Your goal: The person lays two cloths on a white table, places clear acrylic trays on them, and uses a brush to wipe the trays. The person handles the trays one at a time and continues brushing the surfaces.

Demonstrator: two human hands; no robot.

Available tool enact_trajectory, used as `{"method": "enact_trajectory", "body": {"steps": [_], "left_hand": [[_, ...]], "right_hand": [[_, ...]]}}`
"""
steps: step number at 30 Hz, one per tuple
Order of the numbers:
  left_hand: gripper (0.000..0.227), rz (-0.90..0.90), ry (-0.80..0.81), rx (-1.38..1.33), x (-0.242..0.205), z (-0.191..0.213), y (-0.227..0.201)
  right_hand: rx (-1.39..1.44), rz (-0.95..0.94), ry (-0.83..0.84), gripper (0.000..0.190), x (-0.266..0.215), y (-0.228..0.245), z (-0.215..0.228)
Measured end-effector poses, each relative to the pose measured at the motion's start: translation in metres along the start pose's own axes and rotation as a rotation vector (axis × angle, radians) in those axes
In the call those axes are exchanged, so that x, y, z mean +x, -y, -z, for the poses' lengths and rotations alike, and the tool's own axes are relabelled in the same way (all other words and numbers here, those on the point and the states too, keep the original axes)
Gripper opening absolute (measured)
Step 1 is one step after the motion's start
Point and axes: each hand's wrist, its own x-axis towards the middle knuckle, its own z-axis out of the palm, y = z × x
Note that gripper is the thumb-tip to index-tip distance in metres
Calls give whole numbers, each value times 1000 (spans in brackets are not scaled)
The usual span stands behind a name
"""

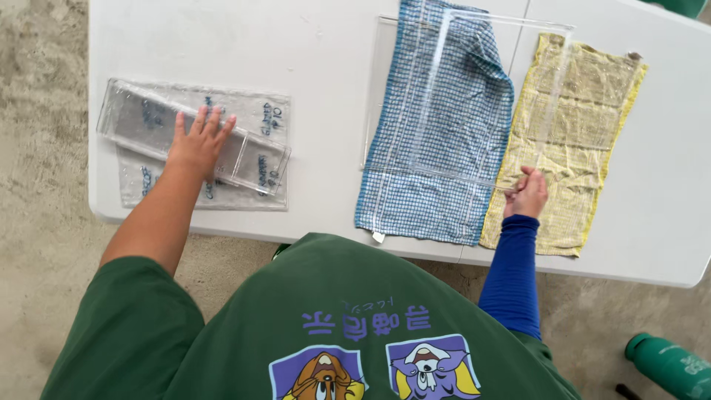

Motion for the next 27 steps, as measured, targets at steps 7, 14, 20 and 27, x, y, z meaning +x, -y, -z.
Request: {"method": "enact_trajectory", "body": {"steps": [7, 14, 20, 27], "left_hand": [[91, -128, -482, -1218, 35, 88, -121], [58, -92, -128, -2140, 128, 144, -246], [51, -51, -496, -2310, 137, 172, -239], [52, 94, -236, -2423, 114, 210, -224]], "right_hand": [[97, -73, 120, 28, -31, -58, -31], [-109, -40, 255, 29, -28, -80, -41], [-764, 368, 377, 25, 46, -31, -60], [-1232, 857, 233, 45, 185, 14, -139]]}}
